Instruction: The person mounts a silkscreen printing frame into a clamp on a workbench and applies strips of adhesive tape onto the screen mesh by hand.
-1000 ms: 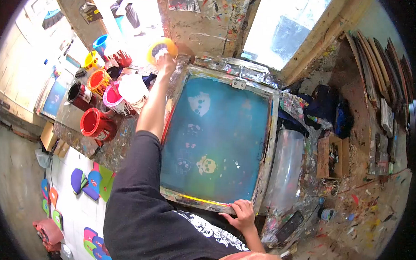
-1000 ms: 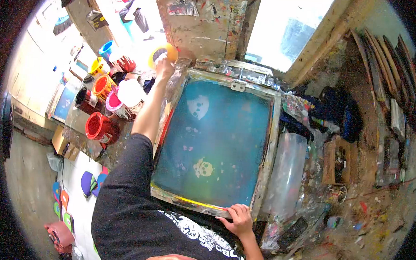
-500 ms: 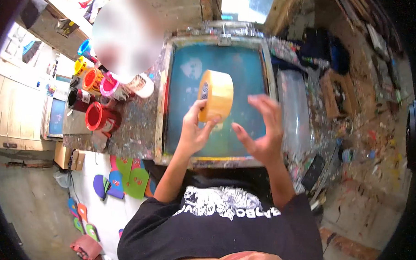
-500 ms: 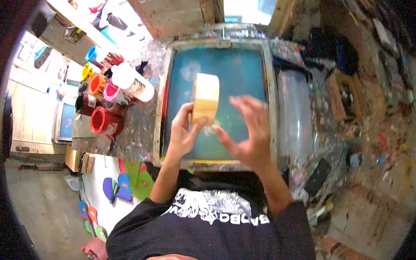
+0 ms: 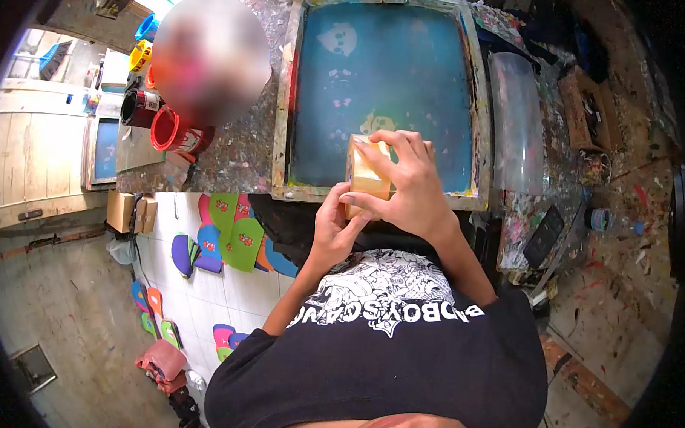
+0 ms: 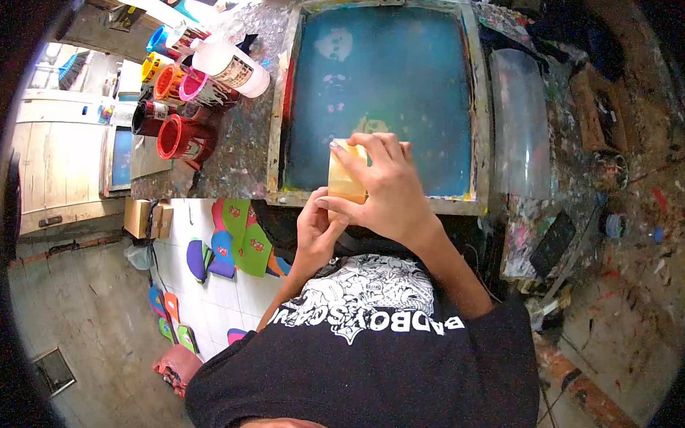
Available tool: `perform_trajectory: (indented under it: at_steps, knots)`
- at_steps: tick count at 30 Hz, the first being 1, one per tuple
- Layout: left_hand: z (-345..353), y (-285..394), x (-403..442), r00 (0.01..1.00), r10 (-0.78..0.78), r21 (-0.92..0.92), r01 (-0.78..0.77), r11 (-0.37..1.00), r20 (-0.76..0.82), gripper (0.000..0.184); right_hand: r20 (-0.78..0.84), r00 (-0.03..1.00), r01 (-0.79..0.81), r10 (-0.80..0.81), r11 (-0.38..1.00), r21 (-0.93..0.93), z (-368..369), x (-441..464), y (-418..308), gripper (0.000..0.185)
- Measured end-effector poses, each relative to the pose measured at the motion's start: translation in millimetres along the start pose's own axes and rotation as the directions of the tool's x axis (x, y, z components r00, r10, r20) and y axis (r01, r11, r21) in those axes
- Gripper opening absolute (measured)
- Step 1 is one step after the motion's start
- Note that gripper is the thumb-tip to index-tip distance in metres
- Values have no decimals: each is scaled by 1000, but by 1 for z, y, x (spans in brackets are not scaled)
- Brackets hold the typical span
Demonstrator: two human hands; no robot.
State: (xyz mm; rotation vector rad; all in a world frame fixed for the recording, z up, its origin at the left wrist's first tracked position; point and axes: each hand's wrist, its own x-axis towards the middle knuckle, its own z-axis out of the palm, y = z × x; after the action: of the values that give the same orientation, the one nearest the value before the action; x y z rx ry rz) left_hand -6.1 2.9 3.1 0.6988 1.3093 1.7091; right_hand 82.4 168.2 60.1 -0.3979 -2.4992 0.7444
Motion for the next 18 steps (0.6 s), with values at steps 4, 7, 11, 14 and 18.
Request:
perform_trajectory:
  at_steps: [4,7,11,14,18]
  knots:
    - [5,2,-2,999,20,27,-19,999,-46,41,-23,999,43,-44,998,-49,1,-5,-4,58]
    - [6,2,0,997,27,32,-25,999,-74,40,-66,995,74,-77,996,-49,8,-8,-1,55]
    - [9,6,2,996,36,60,-31,998,-85,36,-78,997,21,-11,991,129,6,-2,2,51]
    - [11,7,1,995,-25,12,26,1000,-94,34,-51,996,-70,77,989,127,6,2,-3,53]
    - [5,13,-3,998,33,269,-18,963,-52,36,-135,991,11,7,991,131,12,-7,-4,47]
